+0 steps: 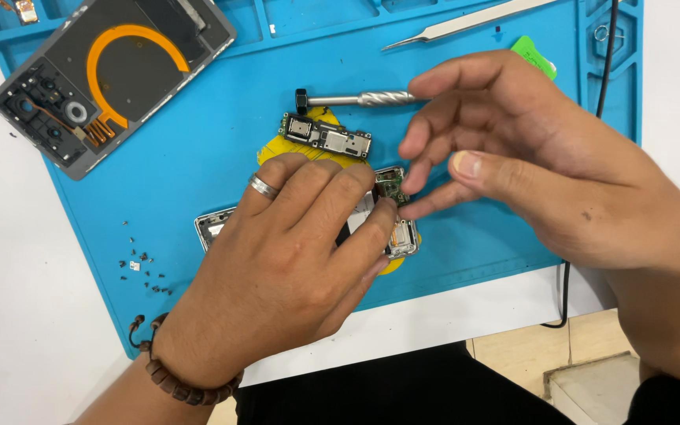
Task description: The person uses a screwdriver to remove screws from the back of a disassembled smartphone. They then test the device by powering it on and interacting with the touchscreen. Finally, they use tweezers to carefully remove a small internal component from the phone's chassis.
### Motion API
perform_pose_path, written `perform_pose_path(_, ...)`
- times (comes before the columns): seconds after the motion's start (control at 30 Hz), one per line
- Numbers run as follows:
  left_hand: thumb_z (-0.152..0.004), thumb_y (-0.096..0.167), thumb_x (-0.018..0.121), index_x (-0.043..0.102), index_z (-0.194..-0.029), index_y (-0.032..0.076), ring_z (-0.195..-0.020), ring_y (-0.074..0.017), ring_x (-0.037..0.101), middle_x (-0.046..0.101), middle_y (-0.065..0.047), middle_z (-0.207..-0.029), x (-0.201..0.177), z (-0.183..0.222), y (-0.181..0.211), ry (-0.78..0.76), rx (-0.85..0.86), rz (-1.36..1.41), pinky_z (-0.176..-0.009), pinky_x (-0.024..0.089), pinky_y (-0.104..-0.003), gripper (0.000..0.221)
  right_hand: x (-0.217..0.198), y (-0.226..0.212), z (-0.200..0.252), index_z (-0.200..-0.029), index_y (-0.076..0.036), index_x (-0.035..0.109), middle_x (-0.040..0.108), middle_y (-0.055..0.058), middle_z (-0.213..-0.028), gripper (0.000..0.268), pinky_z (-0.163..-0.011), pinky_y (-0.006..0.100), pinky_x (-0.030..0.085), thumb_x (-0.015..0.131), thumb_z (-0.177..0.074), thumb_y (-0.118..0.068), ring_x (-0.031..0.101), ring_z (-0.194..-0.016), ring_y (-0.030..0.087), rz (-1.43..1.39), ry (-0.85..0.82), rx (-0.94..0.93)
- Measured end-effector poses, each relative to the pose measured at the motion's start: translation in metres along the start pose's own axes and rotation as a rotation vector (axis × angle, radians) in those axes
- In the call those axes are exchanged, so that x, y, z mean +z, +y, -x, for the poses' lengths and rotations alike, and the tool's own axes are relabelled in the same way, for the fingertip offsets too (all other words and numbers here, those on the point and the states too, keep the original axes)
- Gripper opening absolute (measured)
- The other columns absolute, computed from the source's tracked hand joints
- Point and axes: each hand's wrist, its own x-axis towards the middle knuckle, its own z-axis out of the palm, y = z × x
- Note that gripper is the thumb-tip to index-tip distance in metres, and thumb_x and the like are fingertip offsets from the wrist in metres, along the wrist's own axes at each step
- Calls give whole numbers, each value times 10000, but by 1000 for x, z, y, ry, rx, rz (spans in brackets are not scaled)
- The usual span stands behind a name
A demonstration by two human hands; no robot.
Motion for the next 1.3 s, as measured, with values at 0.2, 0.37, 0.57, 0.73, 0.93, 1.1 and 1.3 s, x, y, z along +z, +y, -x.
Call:
perform_pose_path(0.2, -942, 240, 632, 599, -1073, 62, -924, -303, 540, 558, -153, -1082, 0, 1, -3, -24, 0, 32, -843, 451, -446, 223, 0, -1, 0, -1302, -40, 331, 557, 117, -1094, 457, -803, 358, 720, 440, -903, -234, 656, -930, 183, 25, -28, -39)
perform_pose_path(0.37, -947, 196, 610, 610, -1033, 54, -891, -292, 532, 569, -156, -1058, 0, 0, -3, -6, -1, 56, -844, 454, -441, 166, 0, -1, 1, -1321, -43, 302, 541, 123, -1115, 488, -799, 361, 718, 455, -895, -226, 642, -955, 193, -12, -62, -31)
perform_pose_path(0.57, -956, 183, 590, 602, -994, 62, -871, -285, 532, 578, -142, -1035, 0, 0, -3, 4, -4, 39, -841, 453, -435, 128, 2, 0, 2, -1342, -46, 268, 537, 129, -1115, 527, -771, 343, 701, 458, -886, -228, 637, -952, 196, 14, -50, -20)
perform_pose_path(0.73, -958, 236, 603, 606, -998, 61, -906, -289, 537, 566, -137, -1040, 0, 3, -4, -2, -14, 38, -855, 453, -439, 179, 2, 0, 2, -1361, -53, 261, 537, 154, -1079, 512, -816, 396, 713, 441, -889, -135, 638, -929, 213, -71, -23, -45)
perform_pose_path(0.93, -903, 349, 687, 594, -1029, 68, -952, -302, 536, 568, -157, -1104, -1, 4, -5, -49, 6, 34, -876, 460, -465, 321, -1, -4, 1, -1348, -48, 275, 521, 189, -1101, 469, -857, 414, 698, 414, -902, -81, 641, -967, 262, 15, 135, -63)
perform_pose_path(1.1, -906, 376, 650, 592, -1074, 73, -976, -316, 535, 563, -162, -1111, -1, 5, -5, -59, 9, 15, -871, 450, -465, 351, 8, -6, -1, -1300, -45, 307, 499, 153, -1099, 461, -838, 307, 651, 500, -882, -27, 641, -931, 220, 188, 161, -92)
perform_pose_path(1.3, -876, 442, 711, 576, -1129, 91, -977, -292, 529, 550, -138, -1109, -2, 4, -4, -65, -1, -24, -855, 453, -439, 453, -5, 4, 1, -1364, -20, 289, 503, 177, -1156, 531, -922, 434, 651, 465, -863, -30, 624, -1063, 276, -128, 86, -70)
